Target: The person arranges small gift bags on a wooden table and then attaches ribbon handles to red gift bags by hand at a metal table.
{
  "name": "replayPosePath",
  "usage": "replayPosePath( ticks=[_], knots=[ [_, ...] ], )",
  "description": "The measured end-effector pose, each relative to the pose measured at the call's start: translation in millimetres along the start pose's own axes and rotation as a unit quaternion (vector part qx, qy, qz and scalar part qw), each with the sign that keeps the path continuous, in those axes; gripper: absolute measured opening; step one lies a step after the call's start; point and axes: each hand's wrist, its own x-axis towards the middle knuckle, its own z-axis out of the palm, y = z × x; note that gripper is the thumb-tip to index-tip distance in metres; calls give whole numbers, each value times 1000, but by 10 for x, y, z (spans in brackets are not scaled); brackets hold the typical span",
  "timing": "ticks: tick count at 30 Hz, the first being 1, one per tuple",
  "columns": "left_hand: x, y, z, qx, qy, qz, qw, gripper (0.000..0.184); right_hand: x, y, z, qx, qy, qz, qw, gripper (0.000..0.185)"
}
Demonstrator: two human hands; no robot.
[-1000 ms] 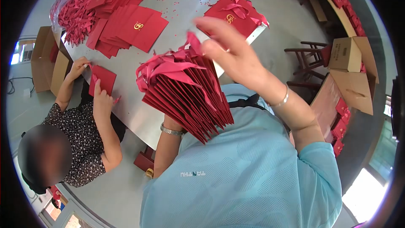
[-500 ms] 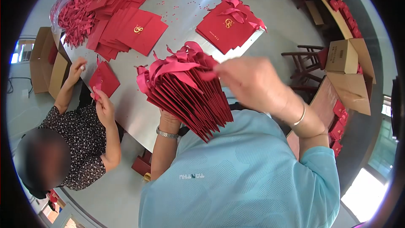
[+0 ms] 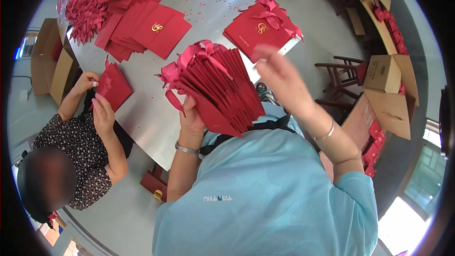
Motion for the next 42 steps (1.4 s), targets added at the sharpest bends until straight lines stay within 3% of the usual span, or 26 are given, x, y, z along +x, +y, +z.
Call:
replayPosePath(
  ticks=[1,3,4,7,8,10,11,14,15,18,21,23,25,26,27,29,30,32,33,35,36,39,40,42],
  knots=[
    [22,22,156,38,-2,9,999,73,-167,-231,121,103,-74,54,990,80],
    [53,58,424,52,-9,19,998,71,-172,-164,173,86,-76,-10,993,102],
    [66,72,534,76,-20,34,996,70,-188,-145,165,1,-52,-66,997,111],
    [30,61,883,163,-37,55,984,64,-188,11,93,-66,27,-25,997,109],
    [40,21,1077,208,-48,66,975,63,-149,12,-42,83,26,73,994,106],
    [116,-196,1316,238,-46,103,965,61,-122,238,-315,227,0,68,972,103],
    [140,-328,1414,259,-26,114,959,60,-134,343,-430,250,8,69,966,88],
    [195,-738,1828,276,28,54,959,59,-271,603,-897,315,7,118,942,72],
    [197,-866,1978,339,33,40,939,65,-344,708,-1029,332,25,97,938,66],
    [204,-1258,2468,307,-79,-34,948,85,-637,973,-1598,402,53,82,910,60],
    [332,-1595,2931,317,-211,-99,919,87,-951,1483,-2135,532,62,73,841,56],
    [502,-1956,2942,426,-198,-88,879,89,-1151,1714,-2364,639,70,87,761,56],
    [621,-2348,3065,492,-191,-12,849,93,-1278,1710,-2641,656,49,79,749,60],
    [707,-2516,3156,505,-205,6,838,94,-1347,1681,-2764,632,51,57,771,61],
    [762,-2667,3246,506,-226,26,832,84,-1407,1719,-2881,653,47,67,753,61],
    [1013,-2859,3496,563,-310,54,764,67,-1505,1808,-3125,676,34,85,731,63],
    [995,-3041,3659,474,-225,11,851,40,-1522,1816,-3207,688,59,114,714,64],
    [1226,-3245,3742,554,-177,1,814,23,-1576,1989,-3414,664,62,102,738,64],
    [1335,-3340,3869,593,-142,49,791,18,-1619,2005,-3547,647,52,101,754,63],
    [1662,-3559,3905,517,-103,-20,849,20,-1589,2210,-3692,680,74,146,715,63],
    [1829,-3664,3933,521,-99,-23,848,20,-1536,2234,-3775,715,71,157,677,58],
    [2497,-3913,3742,421,-62,-200,882,26,-1343,2439,-3969,750,79,124,645,44],
    [2609,-3948,3768,422,-62,-206,880,26,-1238,2401,-4058,752,84,125,642,44],
    [2896,-4048,3881,532,53,-88,841,39,-1006,2315,-4305,795,143,161,567,40]
  ],
)
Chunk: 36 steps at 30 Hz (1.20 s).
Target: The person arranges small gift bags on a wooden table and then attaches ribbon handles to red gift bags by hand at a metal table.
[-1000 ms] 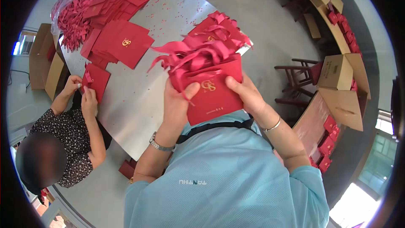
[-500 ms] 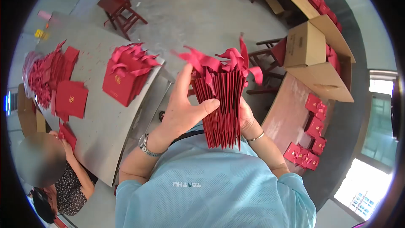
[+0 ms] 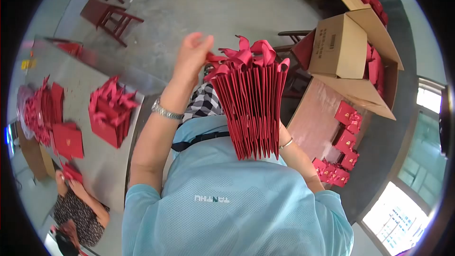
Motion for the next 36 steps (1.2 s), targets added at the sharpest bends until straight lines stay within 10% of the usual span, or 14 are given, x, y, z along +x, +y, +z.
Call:
replayPosePath(
  ticks=[3,6,12,14,26,28,31,35,36],
  knots=[
    [219,299,63,102,69,293,948,48,338,-368,7,-38,-100,-19,994,46],
    [194,795,164,215,-174,530,802,32,499,-692,425,-70,-80,-67,992,48],
    [1018,1513,659,260,-198,433,840,26,994,-1220,1345,-123,-64,-120,983,53],
    [1249,1751,769,284,-284,240,884,27,1089,-1337,1423,-155,-58,-130,978,63],
    [2703,2369,1418,141,-473,18,870,15,1881,-2640,1935,-219,-92,-123,963,75],
    [2780,2606,1664,153,-438,29,885,10,2006,-2942,2149,-216,-100,-122,964,62],
    [2922,2830,2089,378,-285,434,766,9,2082,-3407,2486,-220,-137,-107,960,57],
    [3326,3158,2649,418,-324,488,694,9,2199,-4051,2711,-246,-86,-95,961,65],
    [3404,3296,2794,390,-371,388,748,9,2214,-4173,2738,-211,-63,-68,973,61]
  ],
)
